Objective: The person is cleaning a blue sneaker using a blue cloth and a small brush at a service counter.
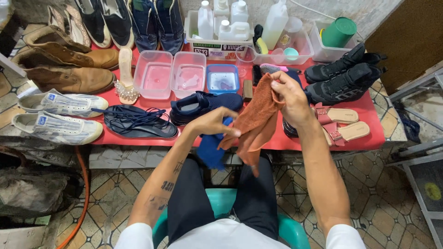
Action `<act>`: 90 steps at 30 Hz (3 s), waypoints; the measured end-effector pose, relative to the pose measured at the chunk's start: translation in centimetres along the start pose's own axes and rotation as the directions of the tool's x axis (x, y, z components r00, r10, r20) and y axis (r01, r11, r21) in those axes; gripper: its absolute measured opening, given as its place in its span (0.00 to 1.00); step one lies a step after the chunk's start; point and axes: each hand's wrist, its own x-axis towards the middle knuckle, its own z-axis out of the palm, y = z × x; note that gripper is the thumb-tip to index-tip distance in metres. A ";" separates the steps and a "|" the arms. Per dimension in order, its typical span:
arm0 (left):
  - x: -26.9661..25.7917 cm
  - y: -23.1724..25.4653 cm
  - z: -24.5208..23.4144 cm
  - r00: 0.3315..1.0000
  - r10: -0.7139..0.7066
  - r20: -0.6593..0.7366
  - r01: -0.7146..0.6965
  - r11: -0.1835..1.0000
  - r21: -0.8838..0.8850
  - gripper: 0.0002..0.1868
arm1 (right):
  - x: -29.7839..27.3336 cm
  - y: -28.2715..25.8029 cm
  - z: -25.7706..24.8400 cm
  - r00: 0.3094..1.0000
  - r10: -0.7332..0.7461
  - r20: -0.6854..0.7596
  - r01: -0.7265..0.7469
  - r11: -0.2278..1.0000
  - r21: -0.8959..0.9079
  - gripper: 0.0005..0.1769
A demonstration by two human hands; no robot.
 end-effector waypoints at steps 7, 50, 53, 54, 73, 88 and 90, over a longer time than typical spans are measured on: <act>-1.5 -3.2 -1.7 0.932 0.114 -0.343 -0.037 0.974 0.222 0.09 | 0.3 -1.6 -3.2 0.979 -0.131 -0.156 0.038 0.871 -0.490 0.09; -5.8 10.5 -6.7 0.562 0.370 -0.740 -0.221 0.929 0.296 0.18 | -1.9 -3.9 1.1 0.881 -0.473 0.003 0.289 0.532 -0.796 0.14; -6.2 10.5 -6.8 0.582 0.306 -0.753 -0.174 0.952 0.252 0.17 | -1.9 -4.1 2.4 0.884 -0.459 -0.084 0.283 0.670 -0.686 0.11; -6.3 10.4 -6.8 0.593 0.254 -0.764 -0.186 0.967 0.176 0.16 | -1.9 -3.7 2.7 0.892 -0.435 -0.124 0.281 0.748 -0.602 0.11; -9.9 8.8 -6.6 0.744 0.342 -0.574 0.127 0.771 0.624 0.07 | -4.6 -3.8 0.4 0.969 -0.211 0.126 0.217 0.494 -0.842 0.08; -4.0 6.3 0.3 0.748 0.032 -0.663 0.176 0.953 0.245 0.08 | -4.2 3.8 3.7 0.983 0.136 -0.124 -0.166 0.946 -0.278 0.21; -2.9 6.8 2.1 0.767 0.057 -0.640 0.131 0.961 0.243 0.08 | -5.6 5.6 4.7 0.987 0.151 -0.064 -0.163 0.931 -0.326 0.17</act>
